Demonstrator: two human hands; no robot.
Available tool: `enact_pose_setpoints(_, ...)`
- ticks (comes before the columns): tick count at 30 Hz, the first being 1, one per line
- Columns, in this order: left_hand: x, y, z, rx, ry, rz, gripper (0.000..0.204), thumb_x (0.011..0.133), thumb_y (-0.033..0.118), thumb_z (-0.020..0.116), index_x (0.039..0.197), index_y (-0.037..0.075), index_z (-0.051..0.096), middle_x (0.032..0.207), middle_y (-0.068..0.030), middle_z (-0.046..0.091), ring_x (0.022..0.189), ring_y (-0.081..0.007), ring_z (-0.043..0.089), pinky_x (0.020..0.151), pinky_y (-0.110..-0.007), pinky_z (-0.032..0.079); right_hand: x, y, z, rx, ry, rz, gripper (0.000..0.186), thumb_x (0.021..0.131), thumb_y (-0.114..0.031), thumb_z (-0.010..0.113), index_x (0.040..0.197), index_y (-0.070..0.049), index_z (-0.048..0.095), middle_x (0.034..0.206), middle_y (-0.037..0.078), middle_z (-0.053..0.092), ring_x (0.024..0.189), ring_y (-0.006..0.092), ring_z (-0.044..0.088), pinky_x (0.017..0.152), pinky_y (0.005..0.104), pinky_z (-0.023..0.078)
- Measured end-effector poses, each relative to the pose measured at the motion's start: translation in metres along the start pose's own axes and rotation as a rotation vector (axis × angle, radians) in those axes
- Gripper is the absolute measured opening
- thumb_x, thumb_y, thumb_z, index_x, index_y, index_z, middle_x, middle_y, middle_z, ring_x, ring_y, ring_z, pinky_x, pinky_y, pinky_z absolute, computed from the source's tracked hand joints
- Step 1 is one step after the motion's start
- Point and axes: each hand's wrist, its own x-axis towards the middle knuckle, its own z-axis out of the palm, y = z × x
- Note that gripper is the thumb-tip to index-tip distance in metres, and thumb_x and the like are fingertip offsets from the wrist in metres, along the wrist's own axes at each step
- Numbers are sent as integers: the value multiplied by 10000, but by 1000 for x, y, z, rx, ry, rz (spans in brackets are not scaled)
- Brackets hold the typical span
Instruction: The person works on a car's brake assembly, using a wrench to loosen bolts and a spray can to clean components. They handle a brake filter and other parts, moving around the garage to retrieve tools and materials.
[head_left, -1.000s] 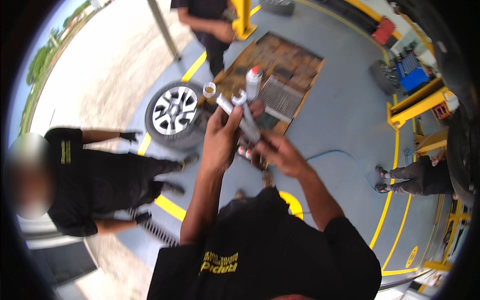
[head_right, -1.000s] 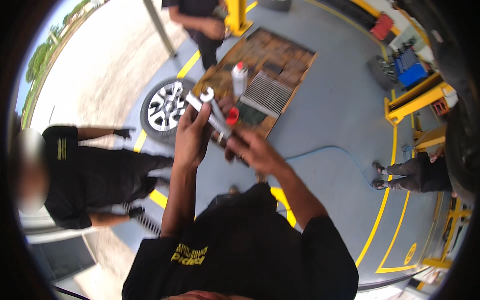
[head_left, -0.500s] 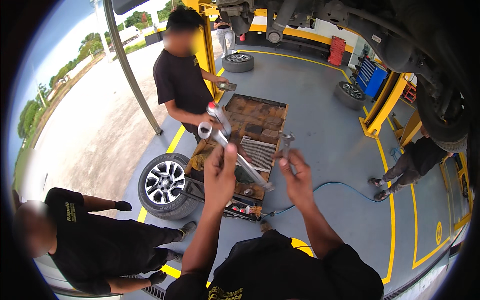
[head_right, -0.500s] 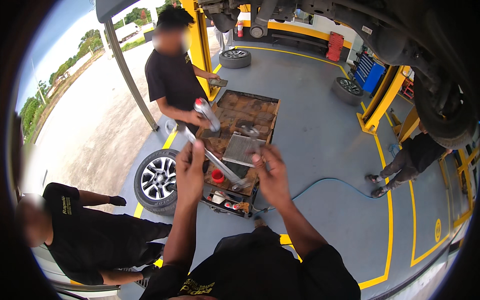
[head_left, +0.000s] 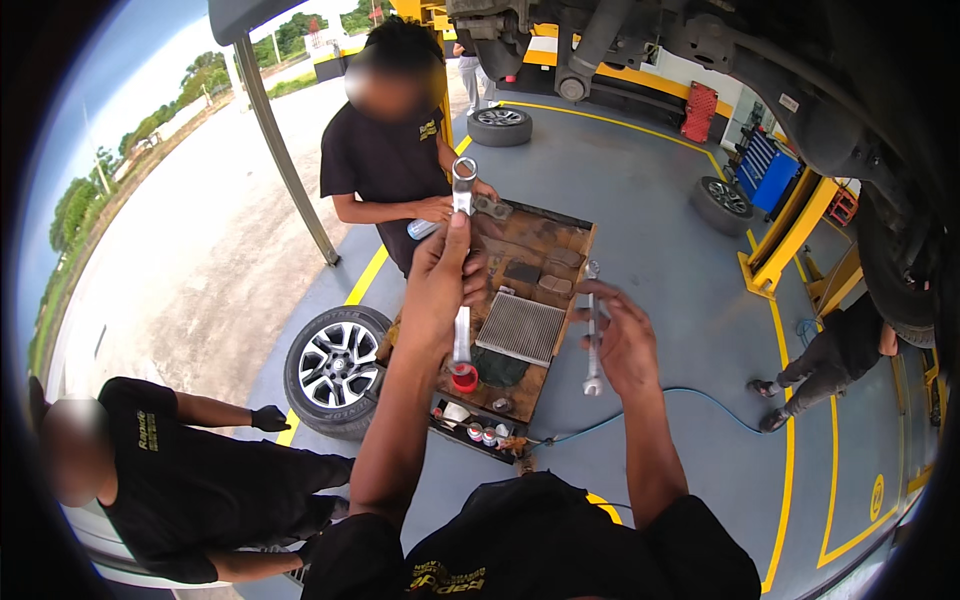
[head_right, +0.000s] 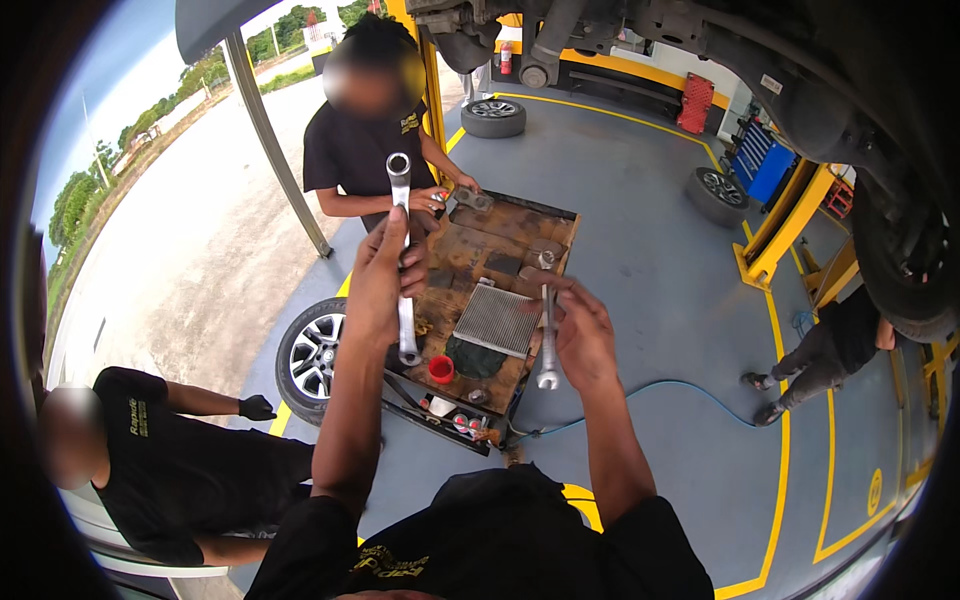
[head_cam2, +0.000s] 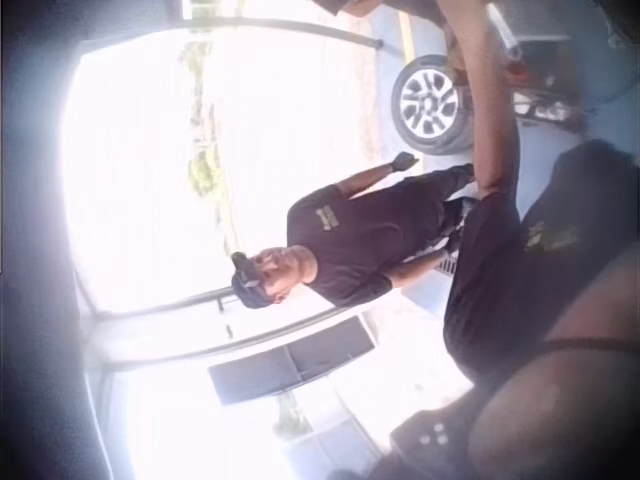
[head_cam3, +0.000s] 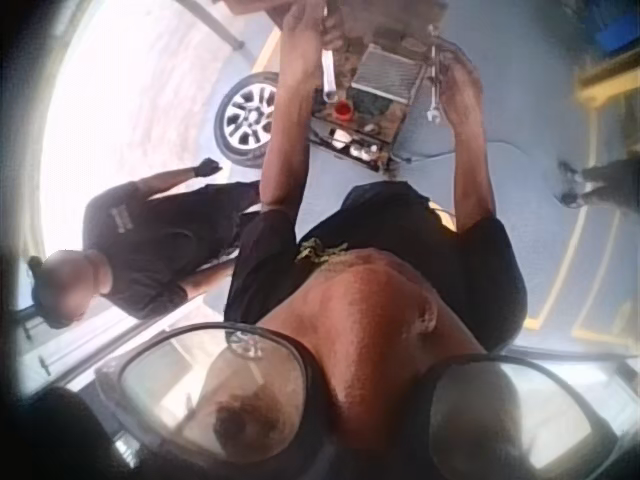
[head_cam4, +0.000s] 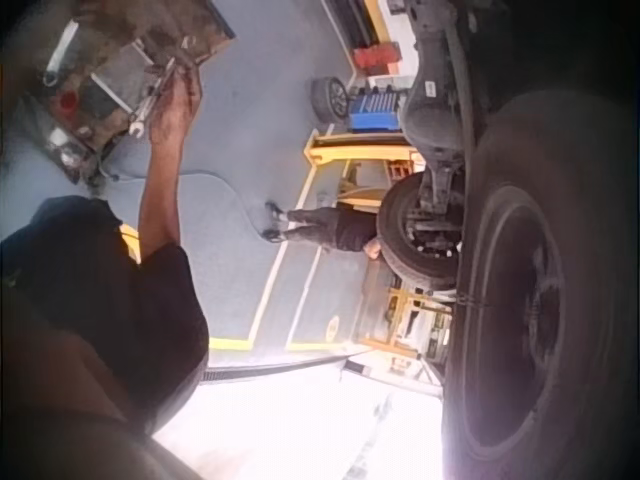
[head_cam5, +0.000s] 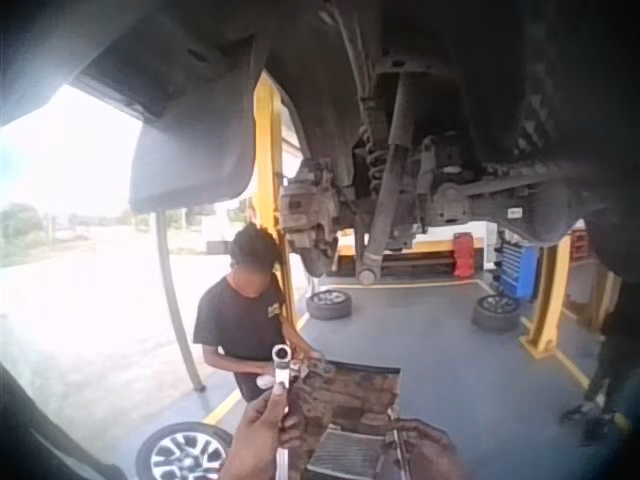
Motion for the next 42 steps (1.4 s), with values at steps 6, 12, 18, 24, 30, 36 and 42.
enact_pose_setpoints(6,10,-37,23,-200,-19,60,534,1158,450,502,1471,26,589,1435,-81,649,1363,-182,568,1160,-384,432,39,8,63,-645,-238,-503,256,1133,-218,570,1245,11,593,1227,109,647,827,200,666,747,373,542)
enact_pose_setpoints(12,-1,-25,27,-189,-19,107,530,1155,375,540,1509,-18,575,1370,-126,680,1187,-145,657,998,-283,526,41,15,95,-503,-178,-371,323,1162,-318,530,1249,-17,610,909,-4,603,791,83,584,685,251,487)
enact_pose_setpoints(18,-12,-35,-13,182,-153,8,511,1140,381,563,1427,-38,619,903,-44,704,658,-127,667,637,-285,574,27,23,107,-112,-173,-140,326,1162,-366,525,1180,-55,622,879,-21,559,713,65,545,562,248,461)
enact_pose_setpoints(24,-21,-19,-15,-46,79,124,466,1152,424,521,1315,2,633,1119,-98,731,1060,-215,710,966,-423,567,17,23,94,-194,-235,-139,282,1177,-307,490,1187,-38,576,1033,74,672,946,206,736,891,352,589)
enact_pose_setpoints(30,-40,-34,-10,-7,21,579,440,1136,482,519,1238,58,586,1351,-146,608,1330,-255,579,1119,-503,491,16,40,73,-177,113,-353,336,1160,-362,529,1153,-27,556,941,90,681,710,166,664,651,282,523)
enact_pose_setpoints(36,-103,-94,-3,73,58,559,324,1137,304,573,1169,-2,675,1380,-192,659,1314,-295,637,1128,-409,485,1,1,92,80,100,-98,338,1058,-281,722,1219,-34,556,856,93,649,493,68,454,418,217,284)
enact_pose_setpoints(42,-116,-89,-18,302,34,371,237,1106,211,636,1187,-7,679,1446,-201,667,1340,-248,629,1135,-374,470,19,3,89,40,11,-25,253,997,-115,747,1171,-2,602,832,63,610,484,40,414,417,205,268)
